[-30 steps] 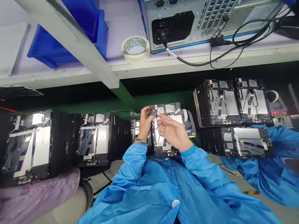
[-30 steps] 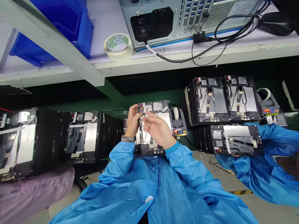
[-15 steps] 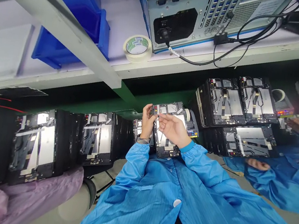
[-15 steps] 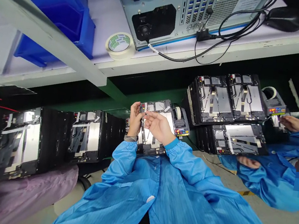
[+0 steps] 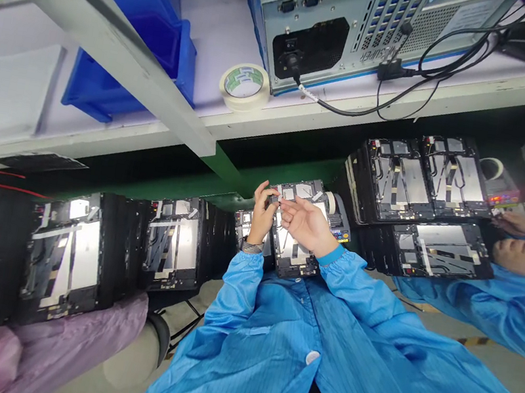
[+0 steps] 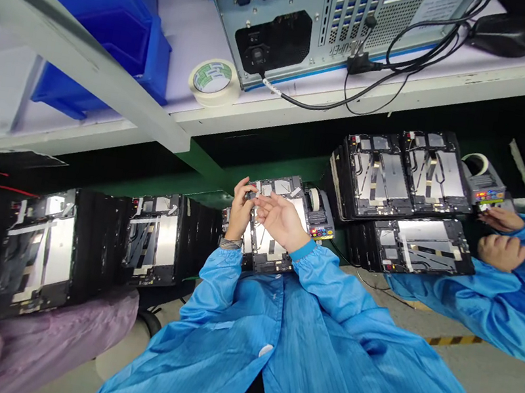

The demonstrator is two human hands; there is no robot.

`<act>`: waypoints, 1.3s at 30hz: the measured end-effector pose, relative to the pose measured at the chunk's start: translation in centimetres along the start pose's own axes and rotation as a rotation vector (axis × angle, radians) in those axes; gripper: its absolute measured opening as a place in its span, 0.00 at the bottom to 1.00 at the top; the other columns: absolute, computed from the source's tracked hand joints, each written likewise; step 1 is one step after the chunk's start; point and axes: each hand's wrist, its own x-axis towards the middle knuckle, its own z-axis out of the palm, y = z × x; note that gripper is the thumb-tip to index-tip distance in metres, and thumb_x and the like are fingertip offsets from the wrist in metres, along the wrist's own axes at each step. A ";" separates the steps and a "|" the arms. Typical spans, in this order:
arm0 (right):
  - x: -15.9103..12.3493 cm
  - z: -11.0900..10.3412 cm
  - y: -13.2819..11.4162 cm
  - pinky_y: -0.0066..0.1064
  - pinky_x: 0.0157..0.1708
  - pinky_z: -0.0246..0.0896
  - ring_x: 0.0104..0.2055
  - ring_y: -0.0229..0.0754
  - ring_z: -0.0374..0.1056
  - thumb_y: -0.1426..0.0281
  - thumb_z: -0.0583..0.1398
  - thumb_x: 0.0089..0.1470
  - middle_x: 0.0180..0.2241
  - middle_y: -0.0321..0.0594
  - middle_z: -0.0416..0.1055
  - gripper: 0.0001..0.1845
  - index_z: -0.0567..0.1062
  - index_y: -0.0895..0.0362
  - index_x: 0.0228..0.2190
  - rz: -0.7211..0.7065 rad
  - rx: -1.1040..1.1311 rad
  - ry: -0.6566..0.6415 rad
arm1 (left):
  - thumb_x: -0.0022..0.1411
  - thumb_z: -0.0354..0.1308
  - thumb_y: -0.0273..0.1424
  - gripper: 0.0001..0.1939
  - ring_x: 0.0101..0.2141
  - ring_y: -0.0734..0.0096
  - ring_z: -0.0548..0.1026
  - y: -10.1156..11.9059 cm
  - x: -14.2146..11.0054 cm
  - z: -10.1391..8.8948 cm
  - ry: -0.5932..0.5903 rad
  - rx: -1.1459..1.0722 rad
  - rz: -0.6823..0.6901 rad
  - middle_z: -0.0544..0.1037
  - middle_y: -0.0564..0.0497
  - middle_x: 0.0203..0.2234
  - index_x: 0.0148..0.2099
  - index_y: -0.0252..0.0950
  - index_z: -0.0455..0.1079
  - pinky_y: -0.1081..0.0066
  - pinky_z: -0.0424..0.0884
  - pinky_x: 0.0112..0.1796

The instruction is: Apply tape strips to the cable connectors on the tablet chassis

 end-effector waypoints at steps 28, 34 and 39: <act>0.9 -1.4 -3.8 0.46 0.51 0.54 0.46 0.56 0.63 0.78 0.52 0.65 0.40 0.54 0.73 0.23 0.78 0.60 0.56 -0.836 -2.343 -0.296 | 0.71 0.56 0.32 0.08 0.65 0.56 0.68 0.6 0.5 -0.9 -0.058 -0.045 -0.020 0.68 0.43 0.64 0.48 0.42 0.76 0.56 0.68 0.62; -1.0 -0.8 -5.6 0.45 0.50 0.56 0.44 0.54 0.63 0.77 0.54 0.64 0.38 0.52 0.72 0.20 0.81 0.59 0.51 -0.878 -2.281 -0.268 | 0.68 0.63 0.36 0.06 0.65 0.53 0.68 1.5 2.1 -2.1 -0.169 0.004 0.008 0.70 0.41 0.60 0.44 0.41 0.75 0.57 0.71 0.57; -6.0 -4.6 -7.0 0.45 0.47 0.63 0.40 0.51 0.66 0.64 0.52 0.71 0.38 0.46 0.72 0.22 0.80 0.55 0.56 -1.073 -1.764 0.285 | 0.66 0.66 0.37 0.18 0.62 0.54 0.72 1.9 2.6 -2.5 -0.196 -0.036 -0.017 0.71 0.42 0.61 0.56 0.43 0.74 0.55 0.71 0.60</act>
